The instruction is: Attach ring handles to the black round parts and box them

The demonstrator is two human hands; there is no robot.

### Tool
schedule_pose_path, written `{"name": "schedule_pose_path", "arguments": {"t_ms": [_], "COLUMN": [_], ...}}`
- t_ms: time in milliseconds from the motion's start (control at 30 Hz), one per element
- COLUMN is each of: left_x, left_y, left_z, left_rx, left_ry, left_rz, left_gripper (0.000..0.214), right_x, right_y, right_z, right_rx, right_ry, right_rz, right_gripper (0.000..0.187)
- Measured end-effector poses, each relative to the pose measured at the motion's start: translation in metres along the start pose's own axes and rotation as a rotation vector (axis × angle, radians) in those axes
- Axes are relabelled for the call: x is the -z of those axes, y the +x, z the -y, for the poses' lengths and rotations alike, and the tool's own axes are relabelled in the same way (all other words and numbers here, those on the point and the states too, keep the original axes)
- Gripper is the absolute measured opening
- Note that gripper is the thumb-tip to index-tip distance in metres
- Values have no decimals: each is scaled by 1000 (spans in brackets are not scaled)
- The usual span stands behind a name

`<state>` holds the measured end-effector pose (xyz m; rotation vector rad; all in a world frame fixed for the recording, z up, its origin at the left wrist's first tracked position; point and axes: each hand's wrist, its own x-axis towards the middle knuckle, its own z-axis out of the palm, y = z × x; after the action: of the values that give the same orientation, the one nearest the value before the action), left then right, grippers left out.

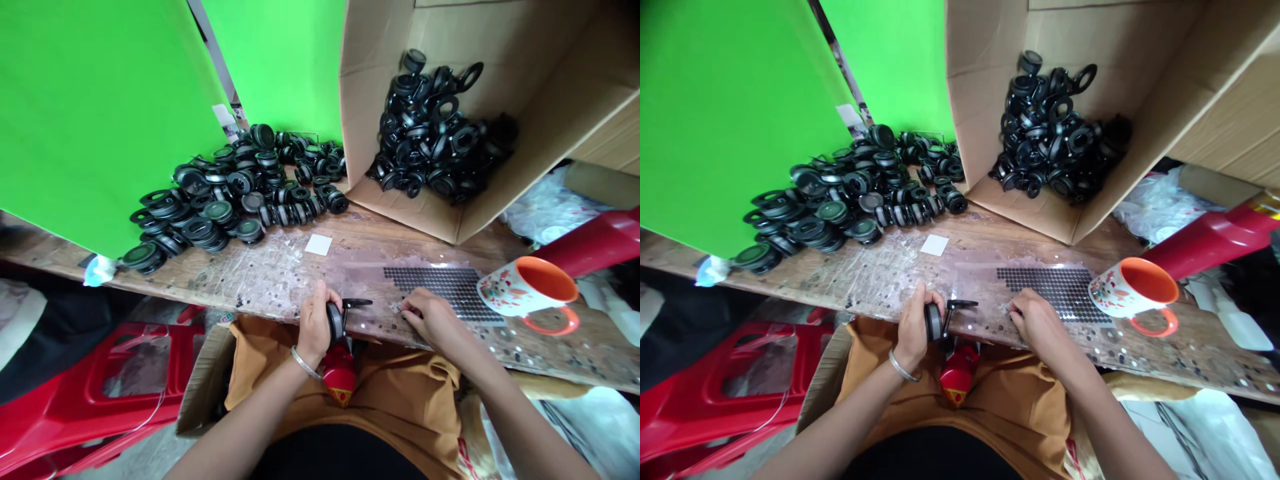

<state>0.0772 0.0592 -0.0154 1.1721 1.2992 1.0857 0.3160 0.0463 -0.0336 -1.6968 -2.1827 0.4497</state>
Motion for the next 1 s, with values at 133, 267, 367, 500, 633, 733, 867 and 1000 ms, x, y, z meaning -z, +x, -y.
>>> {"name": "schedule_pose_path", "arguments": {"t_ms": [133,267,367,500,633,733,867,1000], "left_x": [-2,-3,-4,-4,-5,-6,-8,-6], "left_y": [3,3,1,-4,-11,-14,-13,-9], "left_z": [3,1,-1,-3,-5,-6,-4,-1], "left_rx": [-31,-37,-45,-26,-34,-51,-30,26], "left_ry": [20,-3,-22,-71,-70,-72,-100,-184], "left_rz": [-32,-69,-82,-65,-56,-58,-92,-105], "left_gripper": [64,64,66,67,66,65,65,65], "right_x": [1,3,-1,-13,-23,-24,-23,-30], "right_y": [3,-2,-12,-19,-15,-13,-18,-30], "right_z": [1,15,46,95,118,121,119,117], "right_rx": [-18,-93,-147,-296,-334,-224,-5,284], "right_ry": [-68,-44,248,852,1019,867,572,272], "right_rz": [36,-32,-121,32,66,-25,-146,-317], "right_gripper": [15,12,14,17,17,15,14,24]}}
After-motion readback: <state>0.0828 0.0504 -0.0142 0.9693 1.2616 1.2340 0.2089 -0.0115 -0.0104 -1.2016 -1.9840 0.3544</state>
